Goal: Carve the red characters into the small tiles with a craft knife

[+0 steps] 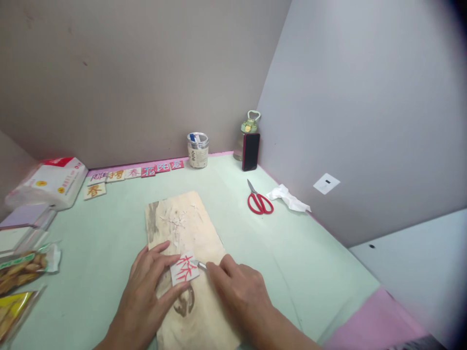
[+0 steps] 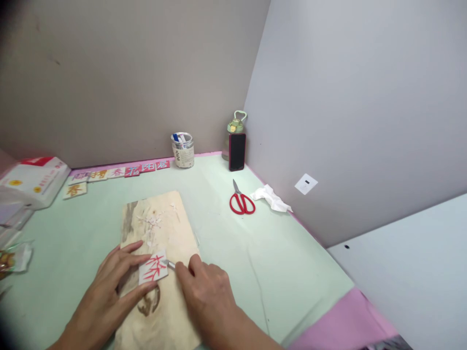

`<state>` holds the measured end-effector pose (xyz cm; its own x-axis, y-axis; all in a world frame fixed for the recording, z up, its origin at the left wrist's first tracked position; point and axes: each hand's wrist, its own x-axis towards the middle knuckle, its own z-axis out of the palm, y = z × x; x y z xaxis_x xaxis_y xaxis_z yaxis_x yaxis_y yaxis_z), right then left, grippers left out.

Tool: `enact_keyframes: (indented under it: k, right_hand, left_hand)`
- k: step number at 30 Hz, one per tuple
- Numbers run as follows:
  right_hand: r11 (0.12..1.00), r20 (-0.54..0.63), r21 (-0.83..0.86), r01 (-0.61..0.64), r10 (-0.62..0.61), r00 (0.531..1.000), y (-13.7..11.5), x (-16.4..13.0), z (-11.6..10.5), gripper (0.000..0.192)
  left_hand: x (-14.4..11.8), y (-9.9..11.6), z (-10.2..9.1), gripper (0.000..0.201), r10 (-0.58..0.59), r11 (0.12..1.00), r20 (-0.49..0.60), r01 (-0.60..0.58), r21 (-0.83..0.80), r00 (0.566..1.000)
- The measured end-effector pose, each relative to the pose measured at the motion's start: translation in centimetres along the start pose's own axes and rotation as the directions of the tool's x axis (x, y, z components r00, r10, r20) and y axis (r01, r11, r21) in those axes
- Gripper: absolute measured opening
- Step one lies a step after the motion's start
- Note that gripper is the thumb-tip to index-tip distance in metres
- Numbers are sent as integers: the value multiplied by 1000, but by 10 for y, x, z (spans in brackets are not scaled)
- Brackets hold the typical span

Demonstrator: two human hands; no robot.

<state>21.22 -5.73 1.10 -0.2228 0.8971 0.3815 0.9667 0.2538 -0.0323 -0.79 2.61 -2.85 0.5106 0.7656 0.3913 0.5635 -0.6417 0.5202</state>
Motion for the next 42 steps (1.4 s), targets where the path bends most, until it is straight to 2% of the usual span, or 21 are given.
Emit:
enact_keyframes:
  k: [19,25,27,31,35,37,39,42]
  right_hand:
    - [1000,-8,11,-5,5,1000,1,-1,-2,27]
    - [999,-3,35,-38,38,999,14,-4,-2,23]
    - [993,4,99,-66,66,998,21,-6,-4,23]
    - [926,76,367,-89,66,995,30,-4,-15,27]
    - [735,173,649,-198,111,979,32,11,-25,23]
    - [658,203,719,-223,108,973,32,19,-29,22]
    - [660,209,722,-208,78,975,32,24,-30,22]
    - [745,212,650,-150,11,977,33,24,-26,22]
  left_hand:
    - [1,2,-2,33,-20,1000,-3,20,15,1000]
    - [1,2,-2,33,-22,1000,-12,22,13,1000]
    - [2,3,-1,34,-23,1000,-14,23,8,1000]
    - [2,3,-2,35,-7,1000,-5,7,-18,1000]
    - [2,4,-5,34,61,998,-45,-62,-25,997]
    - [1,3,-6,31,92,996,-51,-92,-9,994]
    - [1,2,-6,31,104,995,-48,-104,11,993]
    - [0,-1,-6,36,93,995,-56,-91,32,994]
